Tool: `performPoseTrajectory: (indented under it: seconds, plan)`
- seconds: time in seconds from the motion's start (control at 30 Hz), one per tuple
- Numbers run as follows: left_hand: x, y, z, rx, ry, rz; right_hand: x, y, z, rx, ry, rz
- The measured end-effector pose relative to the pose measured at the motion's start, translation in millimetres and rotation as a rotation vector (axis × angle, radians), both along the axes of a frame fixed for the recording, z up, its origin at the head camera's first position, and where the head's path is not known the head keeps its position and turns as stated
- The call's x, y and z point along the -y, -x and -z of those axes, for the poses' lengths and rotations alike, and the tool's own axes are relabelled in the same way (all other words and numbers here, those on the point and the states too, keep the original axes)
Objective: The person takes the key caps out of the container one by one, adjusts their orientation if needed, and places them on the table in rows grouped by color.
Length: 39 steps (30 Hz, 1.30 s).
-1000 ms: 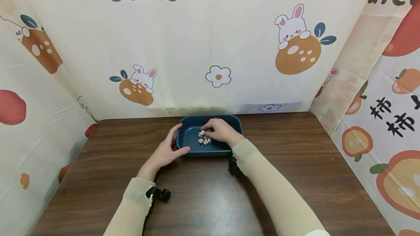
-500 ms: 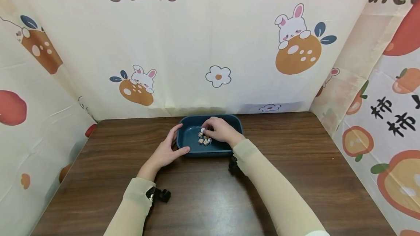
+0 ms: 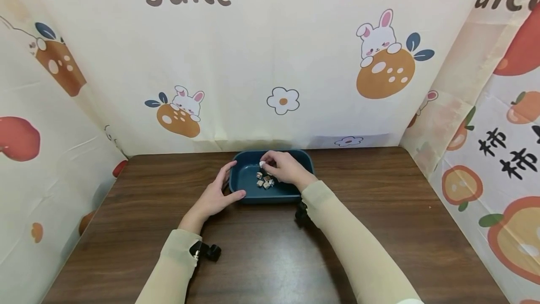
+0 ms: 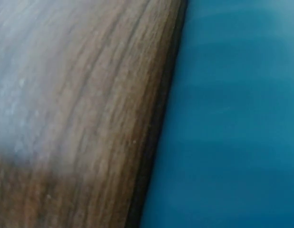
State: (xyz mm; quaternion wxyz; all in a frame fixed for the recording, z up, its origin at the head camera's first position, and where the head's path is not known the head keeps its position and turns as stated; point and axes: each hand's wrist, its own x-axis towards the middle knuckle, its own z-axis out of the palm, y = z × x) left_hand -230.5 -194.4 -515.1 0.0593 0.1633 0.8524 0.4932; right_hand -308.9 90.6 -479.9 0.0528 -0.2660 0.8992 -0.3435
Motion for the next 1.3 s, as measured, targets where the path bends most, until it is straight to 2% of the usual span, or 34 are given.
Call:
performPoseTrajectory:
  seconds: [0.3, 0.53, 0.67, 1.0, 1.3]
  plan:
    - [-1.1, 0.1, -1.1, 0.005, -0.009, -0.005, -6.4, -1.7, -8.5, -0.109, 0.177, 0.031]
    - [-2.2, -0.3, -1.3, 0.014, -0.021, -0.009, -15.1, -13.0, -20.9, -0.182, 0.343, 0.077]
    - [-1.5, -0.4, -1.5, 0.013, -0.023, -0.012, -17.3, -19.8, -22.1, -0.173, 0.418, 0.086]
    - [-2.0, 0.1, 0.6, 0.013, -0.014, -0.020, -20.8, -39.2, -19.0, -0.080, 0.538, 0.146]
    - [-2.4, -0.3, -1.6, 0.020, -0.006, -0.019, -18.6, -66.8, -22.6, -0.052, 0.522, 0.120]
